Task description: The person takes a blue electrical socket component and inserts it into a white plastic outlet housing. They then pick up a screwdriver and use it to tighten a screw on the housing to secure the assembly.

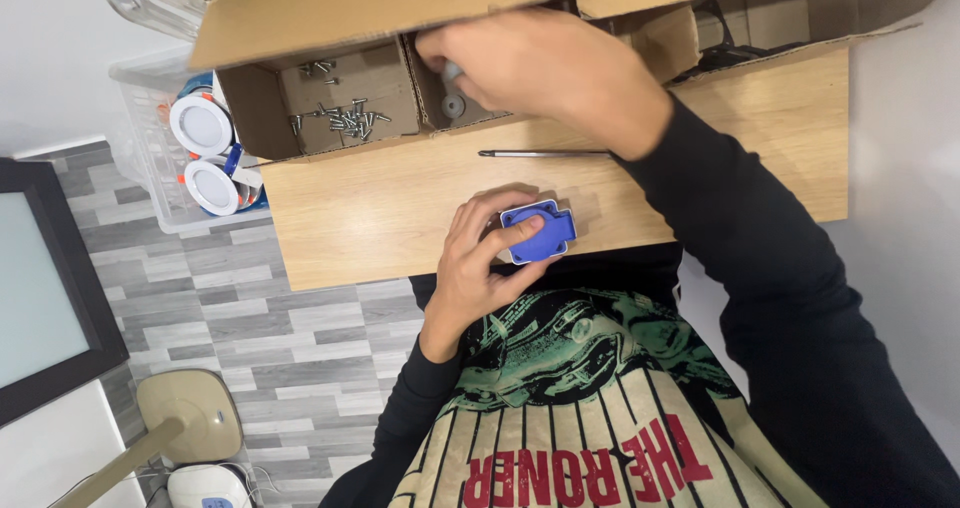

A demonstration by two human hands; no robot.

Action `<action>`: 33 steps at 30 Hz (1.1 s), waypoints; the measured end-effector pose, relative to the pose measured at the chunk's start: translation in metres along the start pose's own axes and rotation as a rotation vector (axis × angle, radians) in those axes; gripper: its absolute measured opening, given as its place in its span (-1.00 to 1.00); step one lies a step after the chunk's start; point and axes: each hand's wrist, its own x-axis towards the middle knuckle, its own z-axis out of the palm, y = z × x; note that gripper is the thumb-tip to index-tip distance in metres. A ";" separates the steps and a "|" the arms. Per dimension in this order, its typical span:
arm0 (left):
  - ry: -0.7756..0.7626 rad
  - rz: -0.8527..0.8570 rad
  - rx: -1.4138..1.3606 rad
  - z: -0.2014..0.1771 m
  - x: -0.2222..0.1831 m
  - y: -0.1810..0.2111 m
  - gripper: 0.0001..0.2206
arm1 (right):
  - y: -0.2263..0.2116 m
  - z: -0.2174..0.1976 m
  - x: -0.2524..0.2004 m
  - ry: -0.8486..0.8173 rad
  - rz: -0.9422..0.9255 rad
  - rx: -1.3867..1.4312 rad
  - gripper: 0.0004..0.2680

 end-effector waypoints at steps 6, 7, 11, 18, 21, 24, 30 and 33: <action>-0.153 0.042 0.061 -0.008 -0.008 -0.008 -0.55 | -0.019 -0.013 -0.048 0.212 -0.365 -0.030 -0.92; -0.159 0.048 0.062 -0.008 -0.009 -0.010 -0.56 | -0.020 -0.010 -0.060 0.294 -0.408 0.053 -0.92; -0.170 0.056 0.019 -0.008 -0.007 -0.009 -0.56 | -0.003 0.018 -0.112 0.391 -0.376 0.362 -0.80; 0.030 -0.034 -0.136 -0.004 -0.008 -0.008 -0.62 | 0.000 0.092 -0.165 0.594 0.029 0.491 -0.86; 0.038 -0.045 -0.153 -0.013 -0.001 0.001 -0.61 | -0.009 0.110 -0.170 0.662 0.079 0.542 -0.81; 0.052 -0.041 -0.145 -0.016 0.001 0.005 -0.60 | -0.028 0.104 -0.166 0.683 0.058 0.597 -0.84; 0.056 -0.014 -0.133 -0.019 0.004 0.010 -0.64 | -0.036 0.104 -0.165 0.718 0.083 0.541 -0.87; 0.054 0.026 -0.138 -0.017 0.004 0.007 -0.68 | -0.036 0.105 -0.165 0.713 0.076 0.518 -0.87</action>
